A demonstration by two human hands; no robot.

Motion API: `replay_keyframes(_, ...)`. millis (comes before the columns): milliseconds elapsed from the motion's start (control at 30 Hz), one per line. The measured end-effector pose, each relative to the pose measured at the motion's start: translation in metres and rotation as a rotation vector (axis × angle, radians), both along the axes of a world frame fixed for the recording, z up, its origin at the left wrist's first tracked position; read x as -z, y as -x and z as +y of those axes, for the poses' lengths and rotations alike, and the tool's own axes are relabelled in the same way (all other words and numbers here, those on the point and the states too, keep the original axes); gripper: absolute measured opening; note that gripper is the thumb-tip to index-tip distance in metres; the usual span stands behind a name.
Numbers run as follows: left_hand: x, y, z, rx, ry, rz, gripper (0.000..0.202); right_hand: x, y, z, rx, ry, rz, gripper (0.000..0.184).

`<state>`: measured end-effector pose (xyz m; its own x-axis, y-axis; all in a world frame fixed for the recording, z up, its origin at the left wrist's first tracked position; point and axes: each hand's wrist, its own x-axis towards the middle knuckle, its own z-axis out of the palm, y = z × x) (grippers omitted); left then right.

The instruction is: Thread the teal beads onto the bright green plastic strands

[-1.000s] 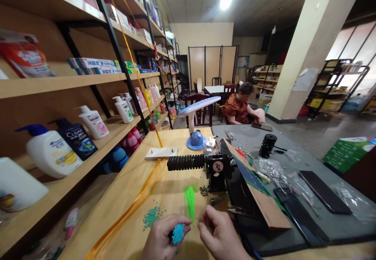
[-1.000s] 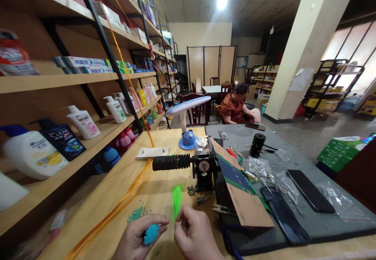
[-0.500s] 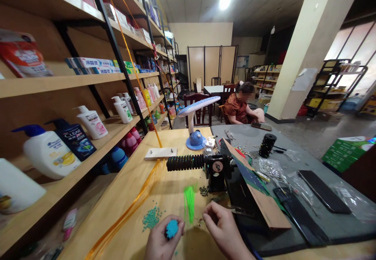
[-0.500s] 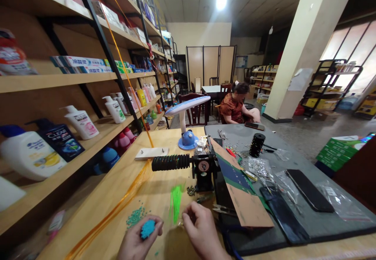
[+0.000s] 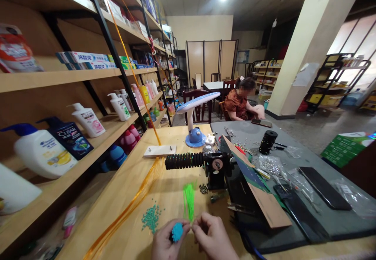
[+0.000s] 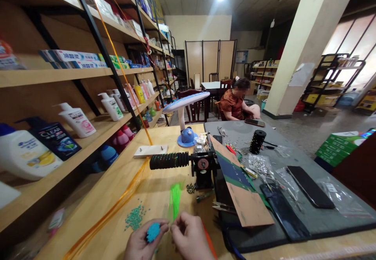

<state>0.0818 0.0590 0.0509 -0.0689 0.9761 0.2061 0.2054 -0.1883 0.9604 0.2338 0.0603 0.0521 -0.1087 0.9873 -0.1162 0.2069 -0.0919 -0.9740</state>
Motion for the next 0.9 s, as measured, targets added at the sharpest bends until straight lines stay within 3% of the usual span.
replay_keyframes(200,0.010,0.018,0.010,0.264,-0.076,0.217,0.025,0.003,0.004,0.003,-0.010,0.213,0.305,0.046)
replay_keyframes(367,0.014,0.025,0.011,0.327,-0.225,0.385,0.020,0.008,0.001,0.006,-0.036,0.268,0.342,0.052)
replay_keyframes(500,0.012,0.026,0.009,0.376,-0.256,0.468,0.032,0.006,0.002,0.006,-0.049,0.279,0.311,0.054)
replay_keyframes(667,0.005,0.023,0.008,0.311,-0.024,0.327,0.013,0.000,0.002,0.006,-0.055,0.233,0.208,0.044)
replay_keyframes(800,-0.003,0.021,0.009,0.271,0.237,0.108,0.041,-0.003,-0.005,0.006,0.055,-0.097,-0.063,0.030)
replay_keyframes(900,-0.005,0.018,0.009,0.265,0.301,-0.009,0.048,0.000,-0.005,0.005,-0.008,-0.184,-0.107,0.022)
